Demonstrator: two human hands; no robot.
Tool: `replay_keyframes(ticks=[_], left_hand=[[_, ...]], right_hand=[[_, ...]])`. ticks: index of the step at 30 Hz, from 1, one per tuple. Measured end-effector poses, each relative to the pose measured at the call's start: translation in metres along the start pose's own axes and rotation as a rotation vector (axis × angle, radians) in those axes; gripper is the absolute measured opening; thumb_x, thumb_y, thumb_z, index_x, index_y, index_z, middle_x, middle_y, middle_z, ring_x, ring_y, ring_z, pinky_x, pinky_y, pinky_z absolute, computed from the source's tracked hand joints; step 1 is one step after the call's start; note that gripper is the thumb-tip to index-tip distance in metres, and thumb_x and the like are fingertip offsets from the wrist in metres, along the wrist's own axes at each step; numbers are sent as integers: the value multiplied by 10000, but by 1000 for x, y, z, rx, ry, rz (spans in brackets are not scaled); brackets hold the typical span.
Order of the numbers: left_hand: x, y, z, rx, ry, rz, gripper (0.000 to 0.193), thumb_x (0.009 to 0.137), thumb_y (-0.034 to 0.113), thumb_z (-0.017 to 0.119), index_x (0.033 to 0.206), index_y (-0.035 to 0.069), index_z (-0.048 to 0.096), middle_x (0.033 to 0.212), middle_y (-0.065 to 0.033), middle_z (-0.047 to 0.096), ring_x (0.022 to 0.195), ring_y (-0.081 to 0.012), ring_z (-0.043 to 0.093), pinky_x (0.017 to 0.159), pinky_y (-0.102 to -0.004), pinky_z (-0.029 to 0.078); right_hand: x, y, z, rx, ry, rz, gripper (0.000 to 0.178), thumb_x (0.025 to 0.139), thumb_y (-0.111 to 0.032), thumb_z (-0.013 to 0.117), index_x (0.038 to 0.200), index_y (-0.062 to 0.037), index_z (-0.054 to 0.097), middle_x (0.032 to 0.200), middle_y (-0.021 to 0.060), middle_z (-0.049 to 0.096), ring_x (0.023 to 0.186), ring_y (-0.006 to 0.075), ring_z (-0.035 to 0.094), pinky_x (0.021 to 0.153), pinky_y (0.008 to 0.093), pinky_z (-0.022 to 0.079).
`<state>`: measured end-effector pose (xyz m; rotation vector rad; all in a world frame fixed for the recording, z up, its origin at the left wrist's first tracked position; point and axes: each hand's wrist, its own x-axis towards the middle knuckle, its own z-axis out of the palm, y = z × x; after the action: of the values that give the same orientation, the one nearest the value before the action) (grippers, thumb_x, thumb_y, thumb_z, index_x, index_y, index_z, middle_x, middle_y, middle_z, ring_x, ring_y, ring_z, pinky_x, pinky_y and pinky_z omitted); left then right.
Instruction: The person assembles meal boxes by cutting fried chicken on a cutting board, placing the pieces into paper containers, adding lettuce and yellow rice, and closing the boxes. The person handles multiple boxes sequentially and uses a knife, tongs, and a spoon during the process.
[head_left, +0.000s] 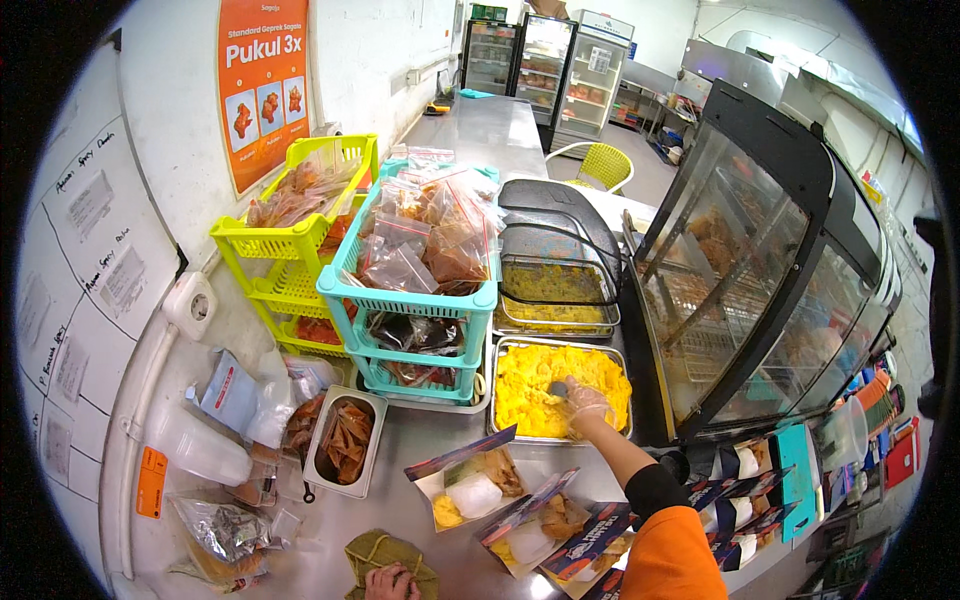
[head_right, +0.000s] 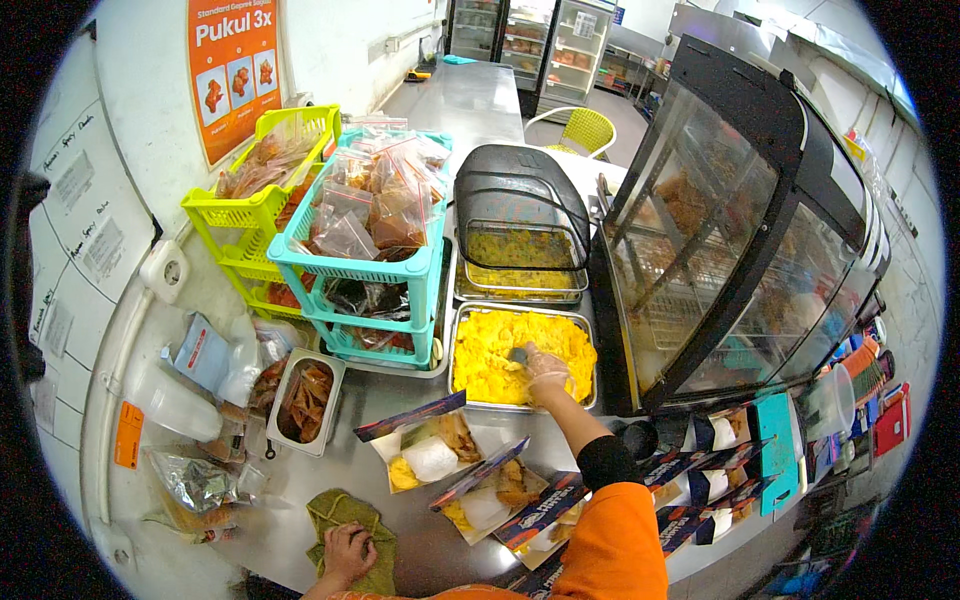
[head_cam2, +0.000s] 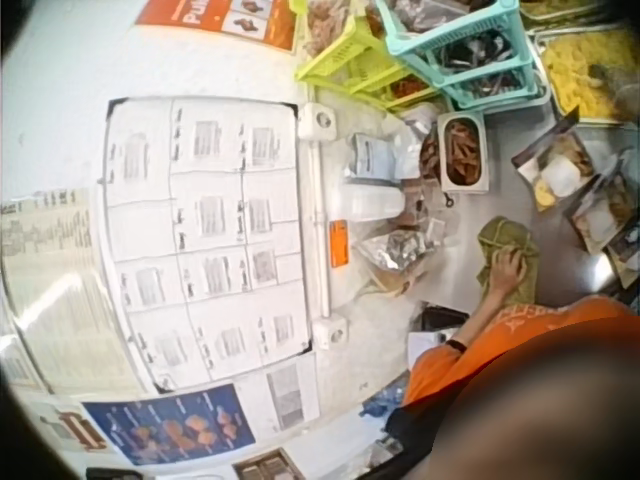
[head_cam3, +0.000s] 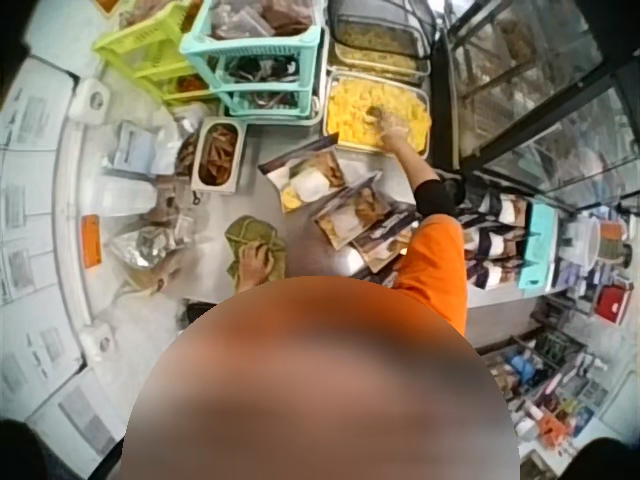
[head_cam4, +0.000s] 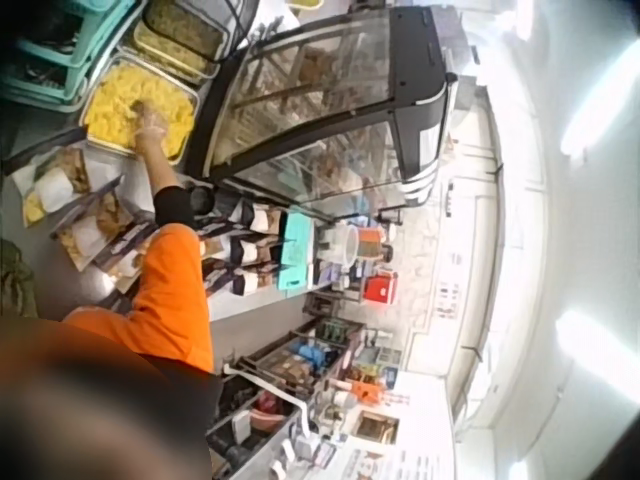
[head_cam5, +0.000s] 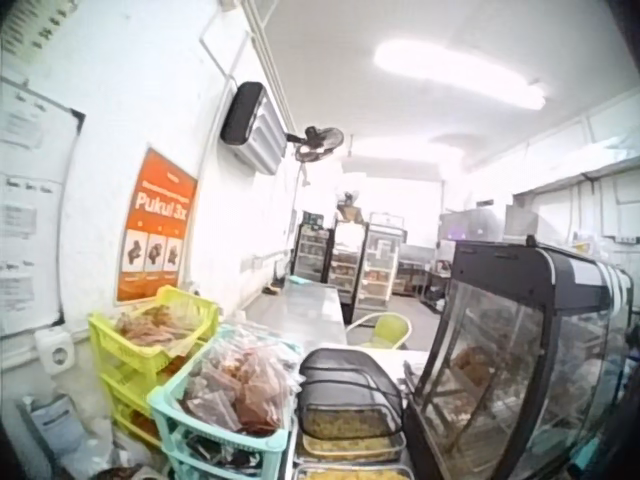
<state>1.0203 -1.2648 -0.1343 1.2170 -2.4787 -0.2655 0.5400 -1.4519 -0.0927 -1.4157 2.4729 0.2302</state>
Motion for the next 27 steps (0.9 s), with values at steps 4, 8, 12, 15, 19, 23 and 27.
replay_keyframes(ticks=[4, 8, 12, 15, 19, 23, 27], left_hand=[[-1, -3, 1, -37, -12, -3, 211, 700, 176, 655, 872, 83, 574, 969, -85, 522, 947, -270, 507, 818, -441, 368], [0, -1, 0, -19, 15, 13, 216, 697, 175, 653, 874, 84, 571, 963, -87, 522, 940, -273, 506, 807, -437, 370], [0, 1, -1, -23, 17, 4, 218, 692, 177, 653, 871, 83, 570, 960, -92, 523, 935, -277, 506, 813, -439, 370], [-1, -1, 1, -11, 25, 9, 217, 693, 182, 653, 869, 84, 573, 964, -94, 524, 935, -277, 509, 820, -443, 366], [-3, -5, 4, -8, -6, 7, 226, 690, 183, 659, 873, 76, 580, 969, -98, 526, 949, -278, 511, 823, -440, 364], [-4, -5, 5, 4, 9, 25, 229, 692, 179, 661, 879, 71, 584, 974, -102, 526, 962, -281, 511, 823, -438, 364], [-4, -2, 5, 0, 32, 31, 222, 692, 160, 659, 878, 66, 583, 980, -104, 526, 964, -284, 511, 823, -440, 366]], right_hand=[[13, 6, -16, 300, -41, -100, 713, 729, -559, 640, 1290, -156, 465, 1083, 171, 619, 973, 341, 602, 796, 404, 480], [14, 17, -37, 284, -300, -6, 807, 724, -627, 610, 1327, -123, 425, 1247, 151, 519, 1045, 330, 563, 847, 408, 460], [0, 17, -40, 1085, -479, 206, 852, 734, -669, 569, 1349, -104, 399, 1360, 147, 420, 1105, 331, 522, 923, 429, 404], [-8, 9, -39, 1376, -155, 144, 877, 727, -689, 558, 1347, -91, 399, 1384, 164, 379, 1144, 329, 490, 954, 410, 372], [-10, 7, -45, 953, -217, 247, 888, 727, -680, 567, 1361, -89, 375, 1369, 181, 398, 1193, 319, 456, 954, 413, 374], [0, 15, -43, 793, -290, 317, 859, 747, -621, 597, 1347, -45, 382, 1327, 192, 439, 1173, 314, 475, 928, 435, 397], [12, 29, -29, 503, -291, 71, 591, 793, -518, 621, 1108, -28, 522, 987, 133, 555, 847, 254, 558, 683, 394, 451]])
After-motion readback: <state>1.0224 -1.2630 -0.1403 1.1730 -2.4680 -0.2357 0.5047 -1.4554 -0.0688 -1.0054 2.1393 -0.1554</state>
